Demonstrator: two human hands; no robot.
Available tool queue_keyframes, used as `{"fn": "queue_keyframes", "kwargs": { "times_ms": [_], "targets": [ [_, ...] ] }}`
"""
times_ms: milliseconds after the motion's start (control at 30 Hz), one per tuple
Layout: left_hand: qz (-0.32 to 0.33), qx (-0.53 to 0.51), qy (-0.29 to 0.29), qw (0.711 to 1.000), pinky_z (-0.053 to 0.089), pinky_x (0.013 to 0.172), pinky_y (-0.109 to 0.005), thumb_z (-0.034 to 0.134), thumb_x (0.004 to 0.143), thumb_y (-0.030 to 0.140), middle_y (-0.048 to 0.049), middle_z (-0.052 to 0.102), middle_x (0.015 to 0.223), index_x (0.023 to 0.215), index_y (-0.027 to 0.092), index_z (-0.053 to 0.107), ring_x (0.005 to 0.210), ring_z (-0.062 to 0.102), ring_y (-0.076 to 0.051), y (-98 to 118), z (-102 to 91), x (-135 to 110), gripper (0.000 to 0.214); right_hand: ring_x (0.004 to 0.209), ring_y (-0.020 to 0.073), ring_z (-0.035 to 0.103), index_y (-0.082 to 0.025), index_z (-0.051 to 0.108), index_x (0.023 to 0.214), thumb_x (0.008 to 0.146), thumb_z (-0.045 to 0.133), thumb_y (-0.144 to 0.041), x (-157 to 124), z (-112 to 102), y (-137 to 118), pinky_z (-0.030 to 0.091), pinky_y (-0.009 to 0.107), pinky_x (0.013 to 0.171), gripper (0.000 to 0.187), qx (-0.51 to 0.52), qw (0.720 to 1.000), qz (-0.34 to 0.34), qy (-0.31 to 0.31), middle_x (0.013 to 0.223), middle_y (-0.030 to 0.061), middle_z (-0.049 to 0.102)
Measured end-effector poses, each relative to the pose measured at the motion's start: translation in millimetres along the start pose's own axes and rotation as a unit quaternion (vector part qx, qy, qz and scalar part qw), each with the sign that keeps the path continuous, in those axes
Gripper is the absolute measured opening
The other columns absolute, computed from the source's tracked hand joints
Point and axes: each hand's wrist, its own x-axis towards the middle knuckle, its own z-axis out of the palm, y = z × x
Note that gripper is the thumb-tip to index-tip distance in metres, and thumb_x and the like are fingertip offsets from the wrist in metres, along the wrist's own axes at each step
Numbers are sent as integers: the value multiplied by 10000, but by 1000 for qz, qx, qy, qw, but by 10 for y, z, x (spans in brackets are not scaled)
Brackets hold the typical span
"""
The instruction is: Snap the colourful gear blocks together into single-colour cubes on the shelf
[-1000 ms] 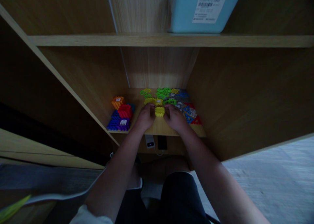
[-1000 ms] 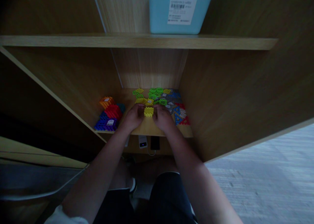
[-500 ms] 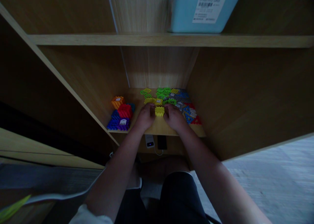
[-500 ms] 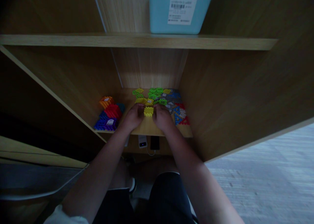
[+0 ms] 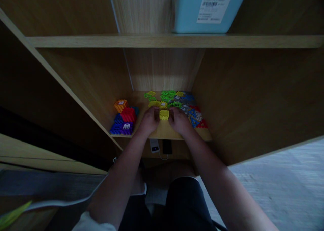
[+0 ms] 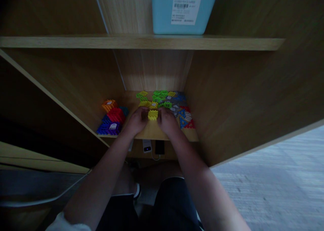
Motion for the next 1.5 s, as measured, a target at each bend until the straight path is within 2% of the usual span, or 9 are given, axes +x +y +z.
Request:
{"fn": "queue_keyframes", "kwargs": {
  "times_ms": [167, 333, 633, 1267, 1500],
  "targets": [
    [-2, -6, 13, 1000, 573, 1119, -425, 687, 848, 39, -111, 752, 1277, 1264, 203, 619, 1205, 735, -257, 11, -26, -8, 452, 1213, 340, 699, -167, 630, 1321, 952, 581, -156, -36, -7, 21, 549, 519, 1113, 372, 12, 1000, -2, 22, 1261, 188, 746],
    [-2, -5, 1, 1000, 544, 1169, -450, 734, 790, 37, -103, 732, 1325, 1284, 220, 618, 1272, 708, -274, 25, -62, -23, 539, 1254, 359, 686, -168, 611, 1346, 933, 610, -169, -53, -18, 32, 553, 541, 1111, 413, 21, 1000, -10, 14, 1298, 200, 733],
    [12, -10, 2, 1000, 539, 1179, -465, 750, 804, 64, -116, 724, 1336, 1283, 198, 621, 1297, 688, -284, 5, -33, -27, 514, 1255, 350, 684, -196, 602, 1348, 896, 659, -176, -74, -19, 31, 555, 535, 1112, 456, 26, 999, -15, 12, 1297, 176, 733],
    [13, -12, 1, 1000, 537, 1187, -463, 728, 785, 37, -106, 726, 1334, 1285, 211, 621, 1293, 690, -275, -20, -22, -23, 541, 1269, 346, 684, -190, 595, 1339, 909, 633, -167, -79, -48, -2, 552, 527, 1116, 432, 28, 999, -17, 8, 1311, 178, 731],
    [11, -11, 6, 1000, 550, 1174, -472, 702, 829, 51, -106, 740, 1310, 1273, 214, 635, 1263, 708, -268, -7, -25, -18, 478, 1244, 337, 680, -221, 618, 1306, 924, 596, -163, -71, -72, -18, 542, 540, 1124, 387, 30, 999, -14, 20, 1272, 152, 736]
  ]
}}
